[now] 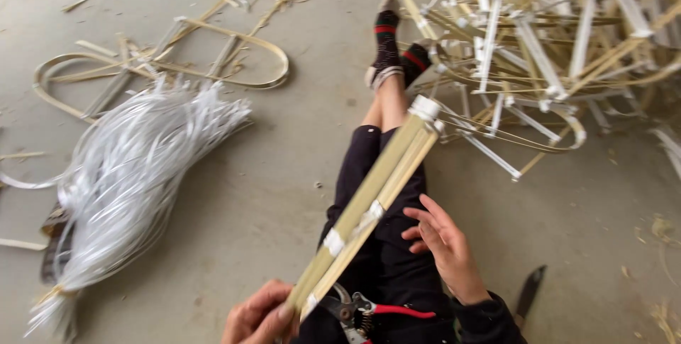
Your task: Cutting and assembling bamboo strips to create structures, likely lanterns or baskets.
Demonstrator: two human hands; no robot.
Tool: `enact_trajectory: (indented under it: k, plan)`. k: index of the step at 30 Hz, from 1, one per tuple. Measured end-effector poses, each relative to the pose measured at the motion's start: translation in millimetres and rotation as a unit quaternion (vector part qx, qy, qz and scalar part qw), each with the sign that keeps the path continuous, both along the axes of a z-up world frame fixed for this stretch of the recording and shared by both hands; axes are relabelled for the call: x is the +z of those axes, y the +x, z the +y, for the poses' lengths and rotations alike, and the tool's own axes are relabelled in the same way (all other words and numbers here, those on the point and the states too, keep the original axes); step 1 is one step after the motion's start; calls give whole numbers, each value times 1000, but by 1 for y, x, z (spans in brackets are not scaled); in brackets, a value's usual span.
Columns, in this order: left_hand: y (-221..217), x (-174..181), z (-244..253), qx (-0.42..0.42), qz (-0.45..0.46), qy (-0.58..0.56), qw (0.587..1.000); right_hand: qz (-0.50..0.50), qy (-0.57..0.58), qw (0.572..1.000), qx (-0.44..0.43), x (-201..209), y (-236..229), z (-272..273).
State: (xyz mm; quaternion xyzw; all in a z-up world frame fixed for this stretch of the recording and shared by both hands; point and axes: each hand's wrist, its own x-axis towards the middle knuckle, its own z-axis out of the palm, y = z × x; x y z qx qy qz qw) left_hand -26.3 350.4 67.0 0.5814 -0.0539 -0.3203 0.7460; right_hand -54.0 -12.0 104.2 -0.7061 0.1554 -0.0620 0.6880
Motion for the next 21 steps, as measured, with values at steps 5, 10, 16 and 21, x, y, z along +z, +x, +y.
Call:
enact_trajectory:
  k: [5,10,16,21]
  plan:
    - [-51,-385,35,-4,-233,-171,957,-63,12,997,-32,-20,-14,-22]
    - [-53,-364,31,-23,-171,-156,973,-113,-1,991,-66,-2,-24,-16]
    - [-24,-120,31,-9,-92,-99,991,-99,-24,992,-80,-8,-39,-20]
    - [-16,8,5,7,-82,-104,991,-81,-43,990,-109,18,-42,-2]
